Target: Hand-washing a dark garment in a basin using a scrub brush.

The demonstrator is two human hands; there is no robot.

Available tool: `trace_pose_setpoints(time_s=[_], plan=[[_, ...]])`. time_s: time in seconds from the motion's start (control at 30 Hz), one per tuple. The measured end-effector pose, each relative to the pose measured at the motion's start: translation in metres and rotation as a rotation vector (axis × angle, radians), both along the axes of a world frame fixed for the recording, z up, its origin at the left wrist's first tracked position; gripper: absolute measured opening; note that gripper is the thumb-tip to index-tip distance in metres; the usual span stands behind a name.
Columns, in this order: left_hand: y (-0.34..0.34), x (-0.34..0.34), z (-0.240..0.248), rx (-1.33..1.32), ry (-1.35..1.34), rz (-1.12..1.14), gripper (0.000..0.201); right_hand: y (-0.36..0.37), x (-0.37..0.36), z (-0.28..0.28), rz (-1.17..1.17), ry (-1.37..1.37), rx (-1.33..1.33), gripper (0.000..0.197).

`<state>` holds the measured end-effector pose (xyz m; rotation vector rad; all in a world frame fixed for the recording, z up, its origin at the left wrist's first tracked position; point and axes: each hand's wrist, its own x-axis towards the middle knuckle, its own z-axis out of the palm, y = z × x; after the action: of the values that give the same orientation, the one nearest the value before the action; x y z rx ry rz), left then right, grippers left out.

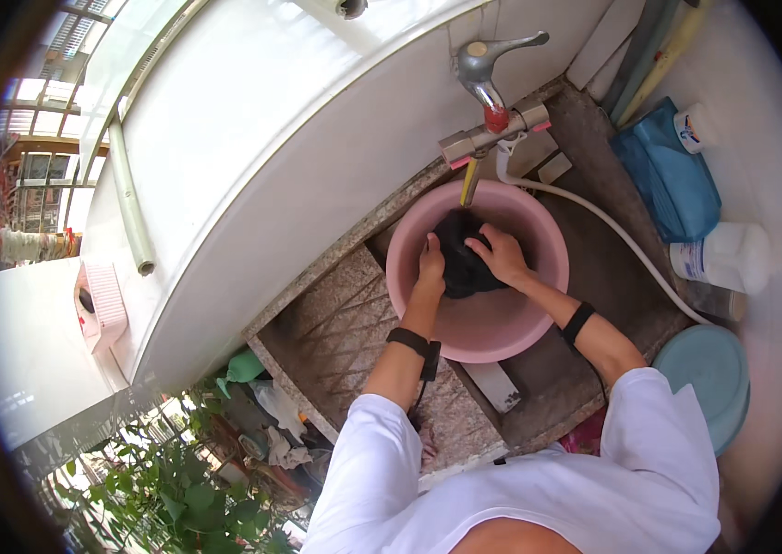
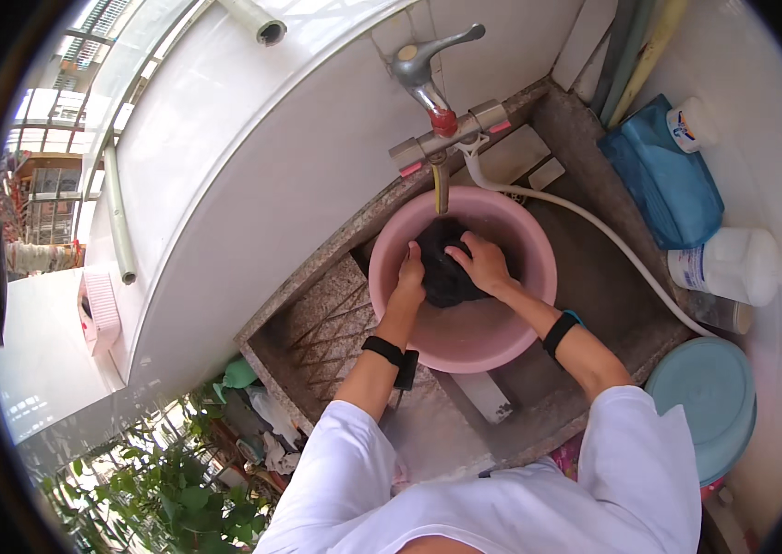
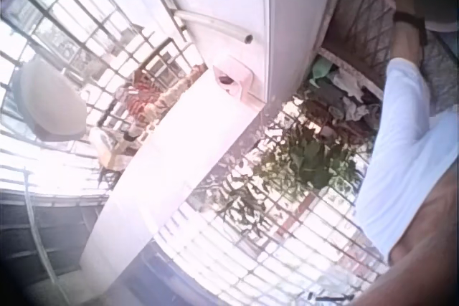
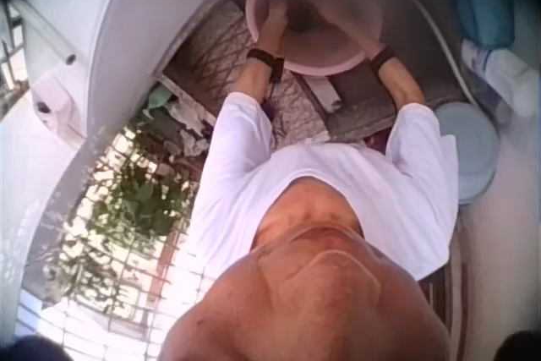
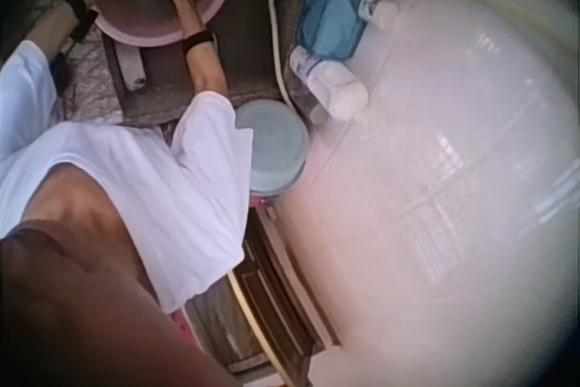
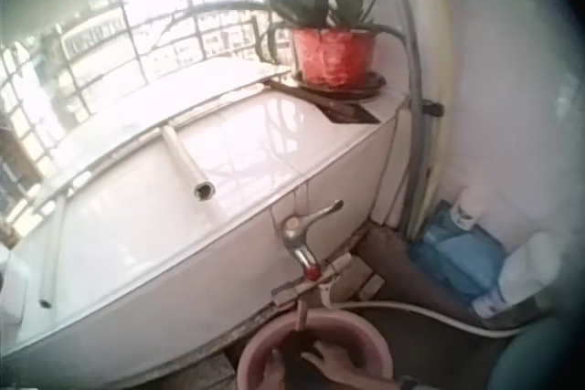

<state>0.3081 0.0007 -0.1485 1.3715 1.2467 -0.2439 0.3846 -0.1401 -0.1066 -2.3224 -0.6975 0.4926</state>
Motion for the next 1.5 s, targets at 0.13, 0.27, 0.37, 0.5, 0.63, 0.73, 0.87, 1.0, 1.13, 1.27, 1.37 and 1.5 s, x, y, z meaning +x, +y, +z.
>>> trace_pose_setpoints(time_s=[0.13, 0.27, 0.37, 0.5, 0.63, 0.73, 0.87, 1.0, 1.13, 1.27, 1.37, 1.5], plan=[[-0.01, -0.041, 0.039, -0.76, -0.547, 0.596, 0.045, -0.031, -0.033, 0.08, 0.006, -0.003, 0.149, 0.041], [-0.02, -0.072, 0.04, -0.791, -0.454, 0.722, 0.037, -0.055, -0.049, 0.073, 0.067, 0.201, -0.255, 0.035], [-0.021, -0.079, 0.034, -0.54, 0.044, 0.695, 0.036, -0.057, -0.053, 0.045, 0.101, 0.206, -0.448, 0.033], [-0.019, -0.061, 0.029, -0.347, 0.14, 0.477, 0.039, -0.025, -0.047, 0.028, 0.085, -0.066, -0.217, 0.037], [-0.009, -0.026, 0.019, 0.068, -0.207, 0.231, 0.042, 0.002, -0.056, 0.006, 0.257, -0.082, -0.279, 0.04], [0.014, -0.018, 0.038, -0.105, -0.002, 0.193, 0.036, -0.006, -0.049, 0.013, 0.401, 0.056, -0.146, 0.041], [0.032, -0.033, 0.07, -0.685, -0.335, 0.295, 0.025, -0.052, -0.028, 0.053, 0.114, 0.28, 0.088, 0.051], [0.04, -0.037, 0.145, -0.628, -0.54, 0.251, 0.025, -0.094, -0.002, 0.107, 0.067, 0.05, 0.096, 0.052], [0.053, -0.053, 0.227, -0.458, -0.71, 0.049, 0.028, -0.091, 0.013, 0.212, 0.219, 0.031, 0.146, 0.031], [0.041, -0.059, 0.337, -0.39, -0.954, 0.024, 0.022, -0.092, 0.01, 0.304, 0.195, -0.241, 0.206, 0.02], [0.045, -0.058, 0.395, -0.32, -1.111, 0.012, 0.021, -0.094, 0.005, 0.375, 0.162, -0.484, 0.28, 0.021], [0.047, -0.058, 0.45, -0.227, -1.272, -0.035, 0.02, -0.095, 0.011, 0.45, 0.111, -0.653, 0.347, 0.022]])
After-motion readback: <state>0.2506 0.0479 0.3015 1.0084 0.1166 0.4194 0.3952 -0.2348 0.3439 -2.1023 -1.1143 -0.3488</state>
